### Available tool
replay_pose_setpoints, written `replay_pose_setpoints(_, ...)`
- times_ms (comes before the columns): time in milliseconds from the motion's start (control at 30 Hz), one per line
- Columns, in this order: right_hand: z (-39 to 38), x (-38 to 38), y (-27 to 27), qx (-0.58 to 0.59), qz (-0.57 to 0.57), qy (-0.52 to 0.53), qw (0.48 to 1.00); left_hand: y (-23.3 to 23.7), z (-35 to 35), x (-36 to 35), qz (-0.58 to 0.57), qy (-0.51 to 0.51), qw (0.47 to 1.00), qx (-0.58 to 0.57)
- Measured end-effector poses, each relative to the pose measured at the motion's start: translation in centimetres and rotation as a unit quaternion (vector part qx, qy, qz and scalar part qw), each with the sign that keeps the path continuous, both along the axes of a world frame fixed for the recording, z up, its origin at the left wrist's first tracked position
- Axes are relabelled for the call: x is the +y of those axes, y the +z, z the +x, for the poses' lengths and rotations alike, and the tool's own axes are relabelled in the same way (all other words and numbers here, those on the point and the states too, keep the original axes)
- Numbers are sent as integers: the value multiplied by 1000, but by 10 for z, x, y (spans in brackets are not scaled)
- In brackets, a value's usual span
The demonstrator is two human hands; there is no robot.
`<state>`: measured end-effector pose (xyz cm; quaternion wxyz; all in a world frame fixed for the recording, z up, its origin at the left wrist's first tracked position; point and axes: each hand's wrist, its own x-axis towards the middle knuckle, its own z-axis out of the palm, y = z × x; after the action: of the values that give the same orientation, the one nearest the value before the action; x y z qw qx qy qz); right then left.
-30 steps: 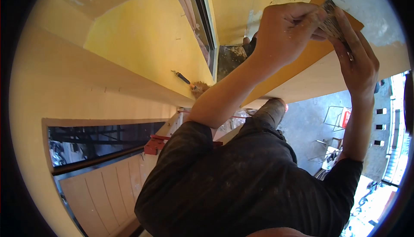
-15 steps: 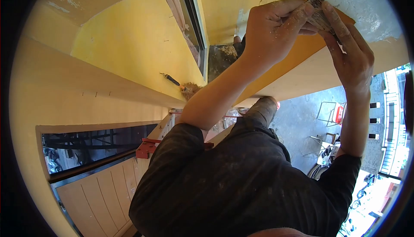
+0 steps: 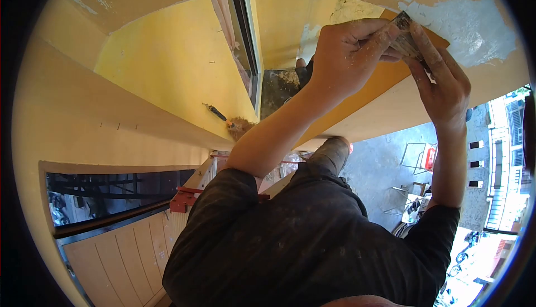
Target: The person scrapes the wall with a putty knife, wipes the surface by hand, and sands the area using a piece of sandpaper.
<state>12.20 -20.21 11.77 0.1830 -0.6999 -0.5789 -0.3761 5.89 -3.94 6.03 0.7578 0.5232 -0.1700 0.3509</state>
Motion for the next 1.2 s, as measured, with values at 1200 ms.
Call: replay_pose_setpoints(1200, -7, 6, -1, 33, 16, -7, 999, 4, -6, 2, -7, -13, 1000, 24)
